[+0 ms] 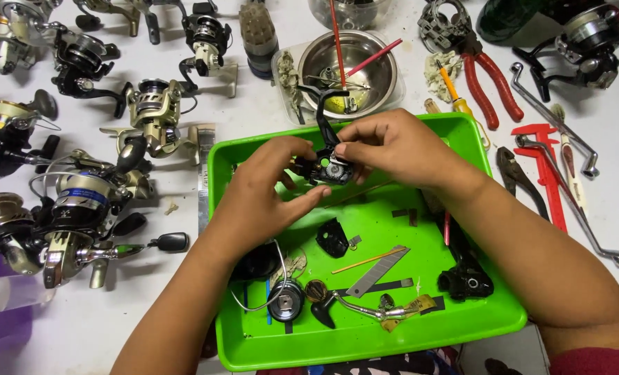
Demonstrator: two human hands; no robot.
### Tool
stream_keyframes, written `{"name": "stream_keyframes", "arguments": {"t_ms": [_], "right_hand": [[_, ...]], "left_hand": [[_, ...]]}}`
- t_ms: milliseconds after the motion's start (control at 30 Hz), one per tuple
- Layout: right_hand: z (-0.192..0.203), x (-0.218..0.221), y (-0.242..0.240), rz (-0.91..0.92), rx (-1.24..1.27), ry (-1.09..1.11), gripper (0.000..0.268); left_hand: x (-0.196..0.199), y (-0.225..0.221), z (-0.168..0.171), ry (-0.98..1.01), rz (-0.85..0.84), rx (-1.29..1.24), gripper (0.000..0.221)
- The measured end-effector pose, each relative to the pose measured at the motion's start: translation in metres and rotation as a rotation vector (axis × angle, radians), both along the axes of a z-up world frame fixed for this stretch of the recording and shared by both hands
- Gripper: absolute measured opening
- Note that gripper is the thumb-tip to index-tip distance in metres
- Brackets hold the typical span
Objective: Performing maintenance on fishing reels by oiling internal gears and cleaning components with a cloth.
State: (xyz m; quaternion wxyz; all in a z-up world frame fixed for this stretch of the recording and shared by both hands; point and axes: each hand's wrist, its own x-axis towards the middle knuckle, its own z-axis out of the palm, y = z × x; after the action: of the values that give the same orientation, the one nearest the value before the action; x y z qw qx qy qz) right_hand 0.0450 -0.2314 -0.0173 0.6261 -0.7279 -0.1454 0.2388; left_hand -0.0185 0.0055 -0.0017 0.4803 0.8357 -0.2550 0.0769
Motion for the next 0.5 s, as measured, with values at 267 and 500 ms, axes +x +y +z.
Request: {"name": "stream_keyframes", "arguments": {"t_ms": [267, 500], "right_hand": [[-0.0003, -0.0010, 0.0062, 0.024, 0.040, -0.040, 0.018], [-0.0015, -0.0033, 0.0074, 0.030, 0.040, -0.075, 0.017]], "left_hand": [[-0.0036, -0.0012, 0.0032, -0.058, 0.043, 0.158, 0.026], [-0.0038, 0.0005, -0.0015, -0.063, 0.027, 0.166, 0.027]]}}
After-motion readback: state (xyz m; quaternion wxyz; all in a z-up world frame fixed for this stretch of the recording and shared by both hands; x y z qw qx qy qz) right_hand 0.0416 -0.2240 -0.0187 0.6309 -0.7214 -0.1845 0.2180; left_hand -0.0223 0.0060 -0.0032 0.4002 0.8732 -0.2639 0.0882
